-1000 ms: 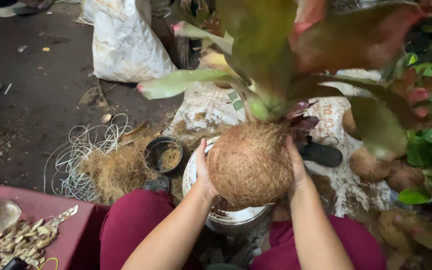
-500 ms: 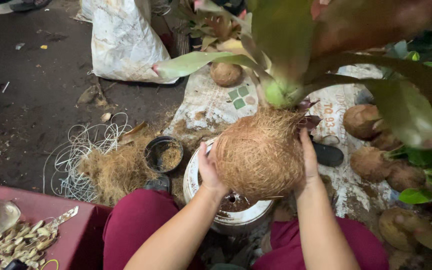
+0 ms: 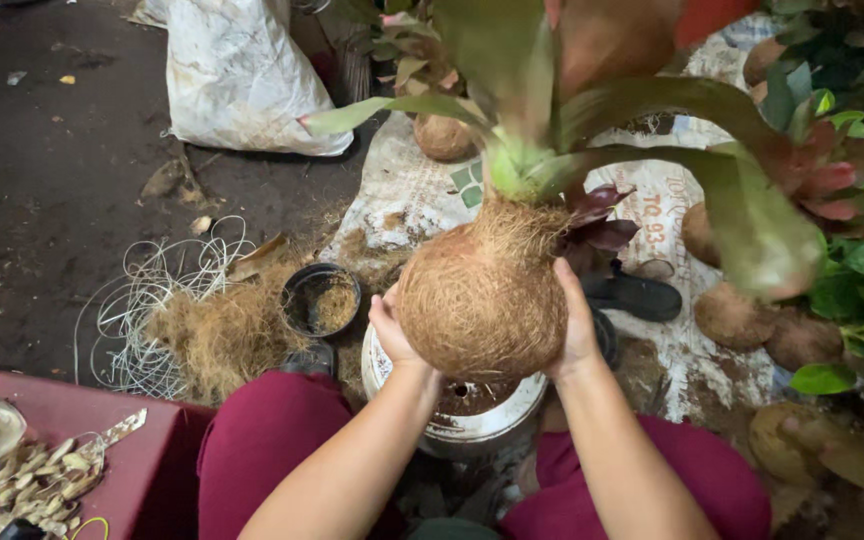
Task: The person secures a bromeliad plant to a coconut shell using white string, wrapping and tying it around the base. The person then places the mounted plant aside and gathers a bundle of coconut coir, fluffing it and placing it into a white bucket.
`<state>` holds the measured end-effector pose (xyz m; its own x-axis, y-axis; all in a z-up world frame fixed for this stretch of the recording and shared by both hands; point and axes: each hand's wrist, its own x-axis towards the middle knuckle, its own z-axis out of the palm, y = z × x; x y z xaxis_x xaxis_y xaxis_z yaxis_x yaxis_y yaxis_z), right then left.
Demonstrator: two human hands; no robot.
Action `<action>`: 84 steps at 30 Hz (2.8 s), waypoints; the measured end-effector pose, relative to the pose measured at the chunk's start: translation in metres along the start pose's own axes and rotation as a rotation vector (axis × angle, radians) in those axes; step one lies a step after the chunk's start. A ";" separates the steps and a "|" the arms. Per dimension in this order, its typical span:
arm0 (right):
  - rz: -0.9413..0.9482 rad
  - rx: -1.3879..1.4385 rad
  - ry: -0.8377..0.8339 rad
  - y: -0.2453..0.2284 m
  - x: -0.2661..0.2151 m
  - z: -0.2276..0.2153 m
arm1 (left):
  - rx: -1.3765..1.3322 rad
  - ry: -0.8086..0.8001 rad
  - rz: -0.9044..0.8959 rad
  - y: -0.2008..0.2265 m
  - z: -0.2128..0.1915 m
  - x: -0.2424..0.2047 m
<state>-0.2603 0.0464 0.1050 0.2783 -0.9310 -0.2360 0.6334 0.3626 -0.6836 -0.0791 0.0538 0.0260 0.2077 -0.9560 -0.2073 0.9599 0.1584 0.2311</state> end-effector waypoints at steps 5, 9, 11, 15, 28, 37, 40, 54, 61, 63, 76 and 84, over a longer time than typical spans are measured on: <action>-0.006 -0.015 0.075 -0.012 0.007 0.002 | 0.313 0.258 -0.463 0.017 0.038 -0.008; 0.009 -0.141 0.019 -0.027 0.011 -0.011 | 0.150 -0.071 -0.486 0.021 0.052 -0.015; 0.004 -0.368 -0.003 -0.036 0.007 -0.020 | 0.128 -0.042 -0.534 0.019 0.044 -0.014; -0.191 -0.831 -0.164 -0.055 0.006 -0.025 | 0.063 -0.135 -0.534 0.011 0.021 -0.001; -0.231 -0.428 -0.067 -0.022 -0.017 -0.001 | 0.384 -0.084 -0.154 -0.004 -0.010 0.002; -0.311 -0.495 0.012 -0.011 -0.010 -0.002 | 0.316 0.091 -0.250 -0.006 -0.028 0.013; -0.143 -0.187 0.069 -0.022 -0.002 -0.010 | 0.293 0.050 -0.349 0.009 0.004 0.001; -0.083 -0.111 0.175 0.001 0.001 -0.013 | 0.295 -0.042 0.081 -0.012 -0.007 -0.006; -0.075 -0.088 0.266 -0.006 0.010 -0.010 | 0.363 0.096 -0.259 0.005 0.012 -0.007; -0.103 -0.060 0.237 -0.011 0.012 -0.010 | 0.446 0.112 -0.346 0.015 0.029 -0.010; -0.393 -0.366 0.266 0.011 0.016 0.012 | 0.301 0.216 -0.349 0.005 -0.003 0.016; -0.366 -0.366 0.173 -0.022 0.007 0.010 | 0.397 0.099 -0.614 0.021 0.021 0.007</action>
<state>-0.2644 0.0322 0.1253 -0.0556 -0.9981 -0.0270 0.3650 0.0048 -0.9310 -0.0615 0.0451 0.0497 -0.3106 -0.8140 -0.4909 0.7723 -0.5172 0.3688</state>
